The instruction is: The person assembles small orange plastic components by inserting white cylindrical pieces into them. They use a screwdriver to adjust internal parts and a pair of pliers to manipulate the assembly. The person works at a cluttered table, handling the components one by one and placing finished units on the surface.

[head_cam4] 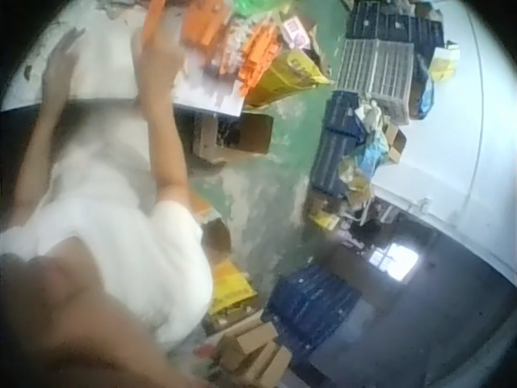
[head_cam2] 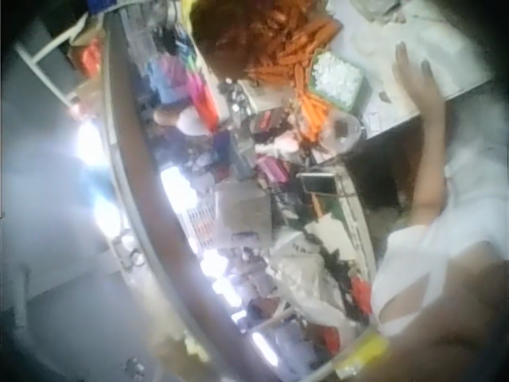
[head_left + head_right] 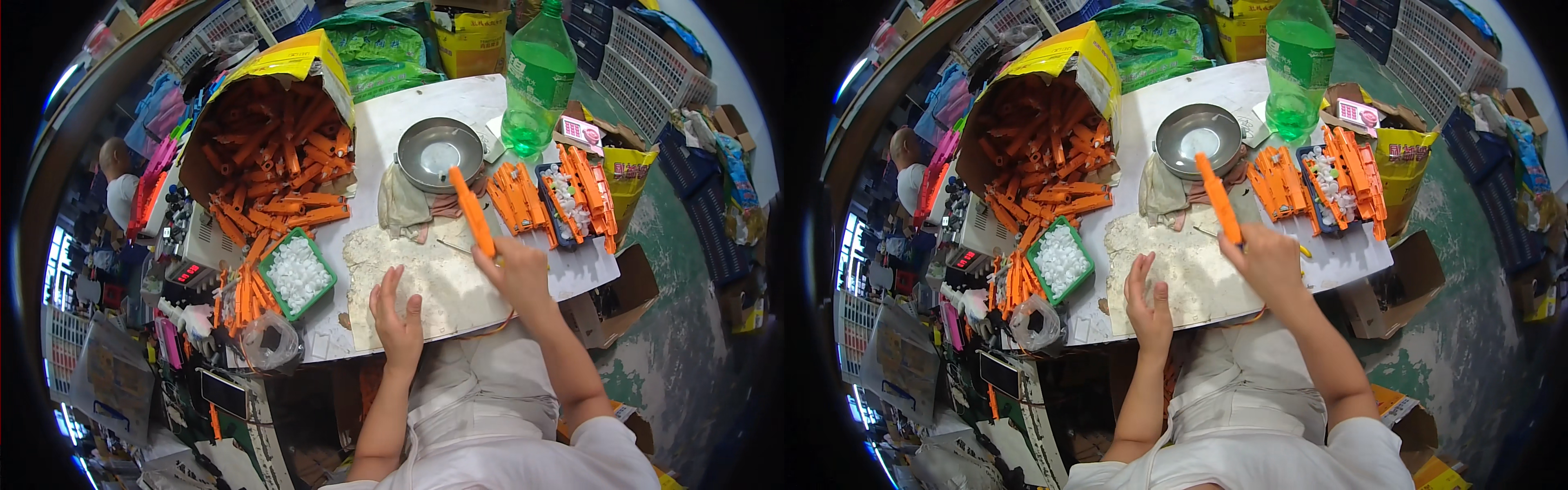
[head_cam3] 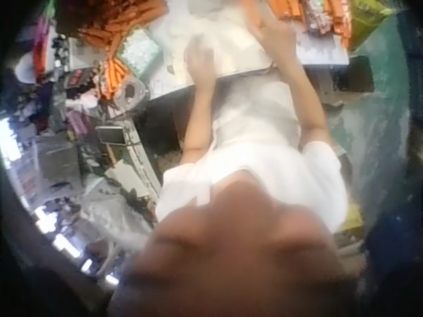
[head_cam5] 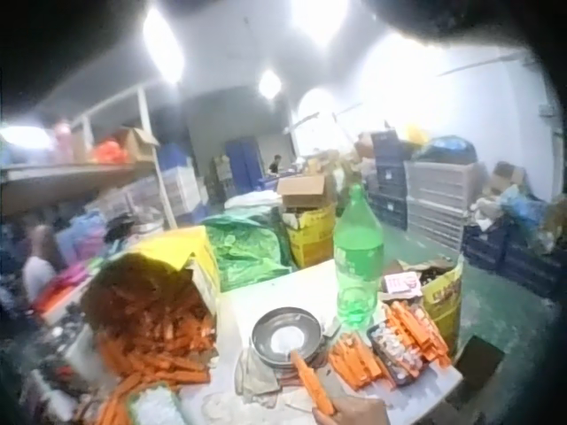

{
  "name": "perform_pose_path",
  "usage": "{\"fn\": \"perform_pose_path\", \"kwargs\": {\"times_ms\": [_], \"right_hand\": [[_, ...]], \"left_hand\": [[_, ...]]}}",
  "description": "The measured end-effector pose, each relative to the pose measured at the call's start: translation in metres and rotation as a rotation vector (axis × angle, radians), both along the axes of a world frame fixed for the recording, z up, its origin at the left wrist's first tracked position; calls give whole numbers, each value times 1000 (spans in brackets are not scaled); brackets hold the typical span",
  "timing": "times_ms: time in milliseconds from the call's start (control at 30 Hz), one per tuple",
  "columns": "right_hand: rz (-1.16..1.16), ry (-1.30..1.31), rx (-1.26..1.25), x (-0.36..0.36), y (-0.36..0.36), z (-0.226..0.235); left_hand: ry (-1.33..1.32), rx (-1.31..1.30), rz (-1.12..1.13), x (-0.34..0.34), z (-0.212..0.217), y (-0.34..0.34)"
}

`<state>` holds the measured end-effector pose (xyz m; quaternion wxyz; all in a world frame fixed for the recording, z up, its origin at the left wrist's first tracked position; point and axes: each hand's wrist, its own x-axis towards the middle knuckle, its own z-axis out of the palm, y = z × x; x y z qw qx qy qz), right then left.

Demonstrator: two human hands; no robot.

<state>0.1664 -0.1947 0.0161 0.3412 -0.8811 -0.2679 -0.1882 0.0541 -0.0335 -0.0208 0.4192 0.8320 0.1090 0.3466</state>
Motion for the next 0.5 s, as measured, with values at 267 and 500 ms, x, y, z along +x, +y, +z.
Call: {"fn": "perform_pose_path", "kwargs": {"times_ms": [267, 500], "right_hand": [[-70, 126, -166, 33, 28, -14], [-82, 182, -197, 32, 26, -9]], "left_hand": [[71, 91, 11, -1, 2, -4], [33, 179, -4, 0, 1, -1]]}}
